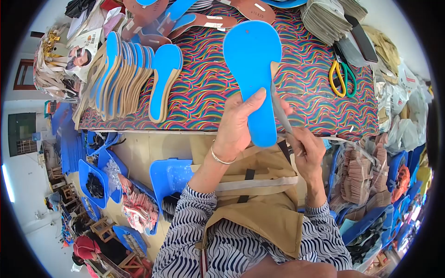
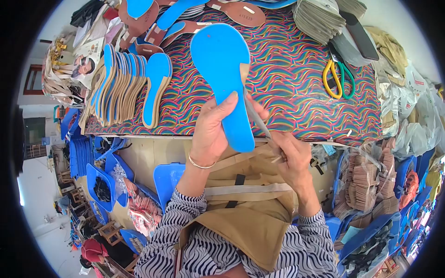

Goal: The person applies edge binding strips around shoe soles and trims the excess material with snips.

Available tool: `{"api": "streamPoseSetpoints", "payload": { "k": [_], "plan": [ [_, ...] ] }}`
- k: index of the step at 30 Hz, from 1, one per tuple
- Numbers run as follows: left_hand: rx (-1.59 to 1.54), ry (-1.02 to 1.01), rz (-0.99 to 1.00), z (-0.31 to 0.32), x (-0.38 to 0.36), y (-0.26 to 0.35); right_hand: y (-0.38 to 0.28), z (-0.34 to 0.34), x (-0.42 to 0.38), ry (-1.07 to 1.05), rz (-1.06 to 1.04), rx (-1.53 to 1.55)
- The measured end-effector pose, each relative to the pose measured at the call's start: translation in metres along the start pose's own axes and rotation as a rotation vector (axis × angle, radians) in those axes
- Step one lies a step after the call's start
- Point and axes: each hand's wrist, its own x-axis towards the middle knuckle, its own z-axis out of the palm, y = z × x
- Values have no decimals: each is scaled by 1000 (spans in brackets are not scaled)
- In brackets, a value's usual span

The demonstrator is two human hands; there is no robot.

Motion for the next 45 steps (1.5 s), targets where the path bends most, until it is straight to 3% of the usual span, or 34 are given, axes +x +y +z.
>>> {"api": "streamPoseSetpoints", "payload": {
  "k": [2, 6, 9, 12, 14, 15, 17, 18, 21, 25, 26, 27, 29, 34, 37, 39, 40, 41, 43, 45],
  "plan": [
    [-25, 83, 7, 13, -1, 4, -3, 1, -1, 12, 34, 17],
    [66, 46, -14, 9, -3, 4, -13, 5, 0, 18, -36, 132],
    [94, 88, -46, 4, -5, 0, -15, -1, 3, -65, 75, 161],
    [100, -22, 29, -6, -2, -10, -8, -4, 20, -45, 64, 297],
    [-29, -55, -69, 1, -6, -18, -13, -9, 37, 95, 612, 641],
    [-28, -61, -76, 3, -9, -22, -16, -10, 47, 104, 614, 639],
    [-26, -136, -133, 5, -13, -28, -21, -8, 63, 17, 623, 975],
    [27, -155, -137, 2, -13, -31, -19, -4, 65, 26, 527, 996],
    [272, -170, -44, -1, -13, -32, -5, 3, 56, 33, 479, 941],
    [239, -121, -46, 6, -13, -29, -18, -8, 62, -6, 695, 954],
    [219, -105, -72, 8, -16, -30, -10, 4, 61, 227, 492, 840],
    [198, -89, -98, 10, -17, -31, -8, 5, 61, 229, 493, 836],
    [207, -91, -114, 9, -16, -31, -5, 4, 60, 192, 373, 734],
    [304, -81, -123, -4, -11, -30, -4, 6, 60, -31, 538, 718],
    [358, -137, -145, -11, -8, -27, 1, 11, 53, -15, 557, 709],
    [396, -17, 45, -3, -6, -16, -12, 7, 49, -38, 557, 705],
    [402, -7, 48, 0, -2, -8, -21, 4, 45, -59, 557, 695],
    [251, 24, 49, 1, 3, 1, -28, 3, 40, -62, 556, 705],
    [110, 55, 50, 0, 4, 10, -41, 3, 30, -204, 433, 397],
    [16, 135, 25, -2, 4, 14, -24, 11, 10, -114, 357, 422]
  ]
}}
